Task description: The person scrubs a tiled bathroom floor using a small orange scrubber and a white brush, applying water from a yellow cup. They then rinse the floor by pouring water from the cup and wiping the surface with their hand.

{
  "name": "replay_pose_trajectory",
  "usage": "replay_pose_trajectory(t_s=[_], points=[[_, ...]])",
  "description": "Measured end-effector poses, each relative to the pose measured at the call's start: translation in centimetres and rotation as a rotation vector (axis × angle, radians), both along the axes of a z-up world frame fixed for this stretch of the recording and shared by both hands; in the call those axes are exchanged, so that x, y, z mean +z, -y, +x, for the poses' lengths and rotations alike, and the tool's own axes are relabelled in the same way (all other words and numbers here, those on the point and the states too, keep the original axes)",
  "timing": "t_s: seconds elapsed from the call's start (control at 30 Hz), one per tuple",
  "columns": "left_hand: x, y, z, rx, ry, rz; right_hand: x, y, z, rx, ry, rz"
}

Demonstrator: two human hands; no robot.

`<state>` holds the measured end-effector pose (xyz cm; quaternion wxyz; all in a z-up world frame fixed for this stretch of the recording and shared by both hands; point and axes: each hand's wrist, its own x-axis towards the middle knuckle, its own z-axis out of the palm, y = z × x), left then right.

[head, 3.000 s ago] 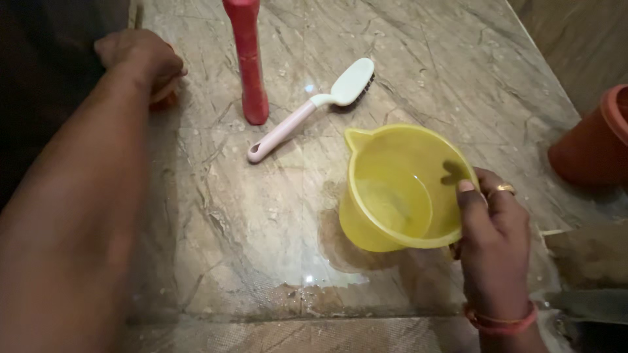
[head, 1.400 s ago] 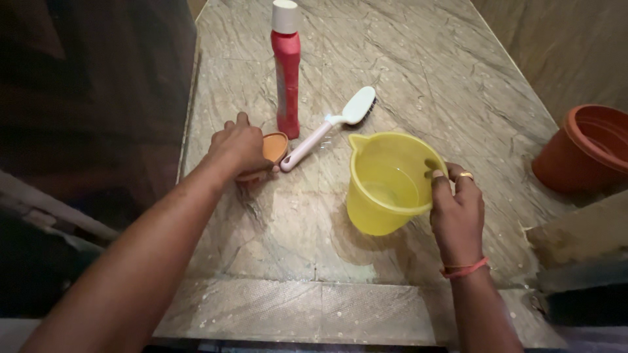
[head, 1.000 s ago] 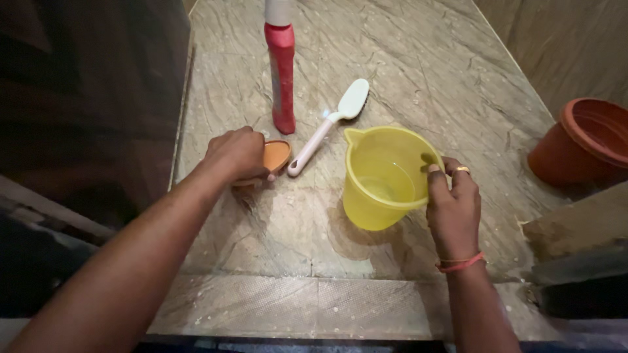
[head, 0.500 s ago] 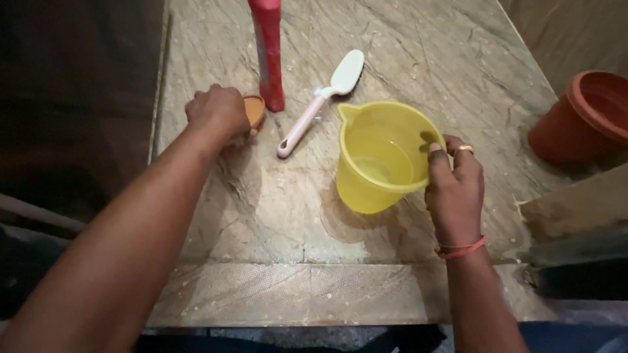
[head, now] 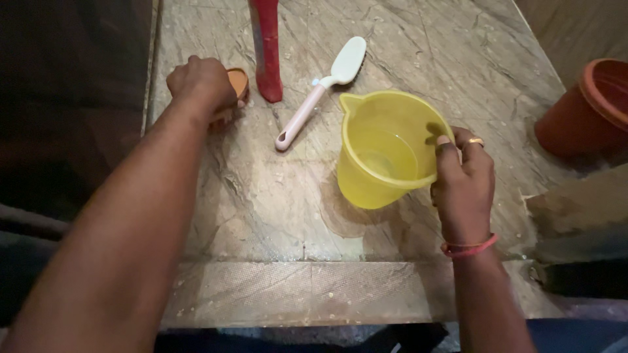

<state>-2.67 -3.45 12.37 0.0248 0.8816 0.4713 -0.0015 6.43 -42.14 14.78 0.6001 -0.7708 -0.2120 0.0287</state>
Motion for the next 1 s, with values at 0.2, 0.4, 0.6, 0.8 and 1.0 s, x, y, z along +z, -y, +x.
replay_pose_trajectory(t_s=[0.2,0.4,0.6,0.8,1.0], points=[[0.0,-1.0,0.7,0.027,0.021,-0.042,0.3,-0.1,-0.4,0.022,-0.042,0.026],[-0.4,-3.2,1.8,0.032,-0.037,-0.022,0.5,-0.1,-0.5,0.009,-0.058,0.02],[-0.9,-4.7,2.8,0.028,-0.023,-0.007,0.6,-0.2,-0.6,0.025,-0.064,0.037],[-1.8,-6.8,3.0,-0.008,0.047,0.016,0.2,0.0,-0.3,0.037,-0.093,0.079],[-0.7,-4.3,2.0,-0.032,-0.051,-0.047,-0.4,0.1,0.3,0.029,-0.041,0.065]])
